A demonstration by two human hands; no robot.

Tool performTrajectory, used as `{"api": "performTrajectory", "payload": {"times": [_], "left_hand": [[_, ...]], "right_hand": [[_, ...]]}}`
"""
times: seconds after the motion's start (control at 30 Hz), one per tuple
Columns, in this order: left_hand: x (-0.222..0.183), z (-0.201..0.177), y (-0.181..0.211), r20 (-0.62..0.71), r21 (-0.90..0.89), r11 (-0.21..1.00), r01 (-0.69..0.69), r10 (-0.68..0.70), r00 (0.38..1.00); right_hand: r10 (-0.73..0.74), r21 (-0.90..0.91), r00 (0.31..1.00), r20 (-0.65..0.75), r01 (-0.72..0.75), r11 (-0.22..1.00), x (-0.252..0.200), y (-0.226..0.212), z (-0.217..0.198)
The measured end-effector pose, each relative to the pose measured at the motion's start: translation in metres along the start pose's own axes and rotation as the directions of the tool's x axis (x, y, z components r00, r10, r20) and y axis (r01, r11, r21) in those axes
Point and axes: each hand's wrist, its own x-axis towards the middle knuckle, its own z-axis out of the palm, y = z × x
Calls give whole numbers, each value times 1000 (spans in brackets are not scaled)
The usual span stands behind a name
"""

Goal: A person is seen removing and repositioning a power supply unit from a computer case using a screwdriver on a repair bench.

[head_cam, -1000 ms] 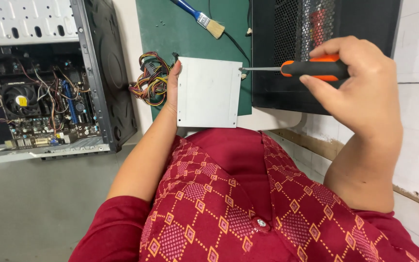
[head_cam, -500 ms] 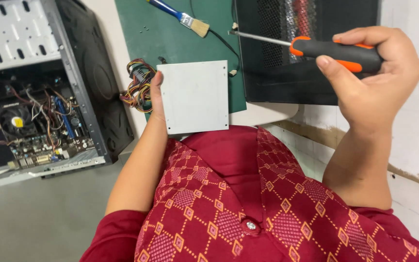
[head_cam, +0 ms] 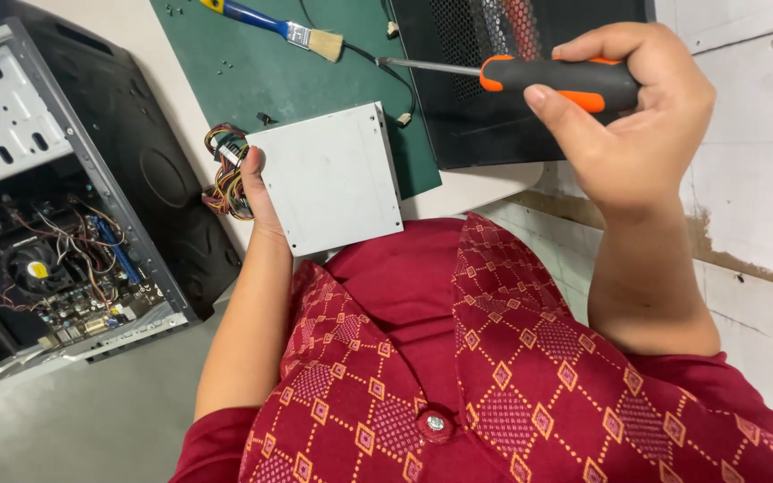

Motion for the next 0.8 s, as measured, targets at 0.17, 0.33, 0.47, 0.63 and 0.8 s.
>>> {"api": "performTrajectory", "payload": {"times": [0.17, 0.33, 0.47, 0.63, 0.8], "left_hand": [[3, -7, 4, -15, 57, 998, -8, 9, 1000], [12, -21, 6, -168, 253, 959, -130, 176, 970], [10, -14, 6, -230, 312, 949, -43, 119, 966], [7, -5, 3, -218, 344, 936, -68, 151, 964], [-30, 73, -1, -447, 627, 770, 119, 231, 864]], "right_hand": [[-25, 24, 1000, -15, 25, 999, -2, -6, -4], [-37, 71, 996, -79, 42, 997, -1, -8, -9], [-19, 163, 994, -105, 36, 986, -2, -6, -12], [-35, 188, 980, -194, 72, 979, -3, -5, -11], [50, 341, 979, -198, 21, 940, -7, -10, -11]]}}
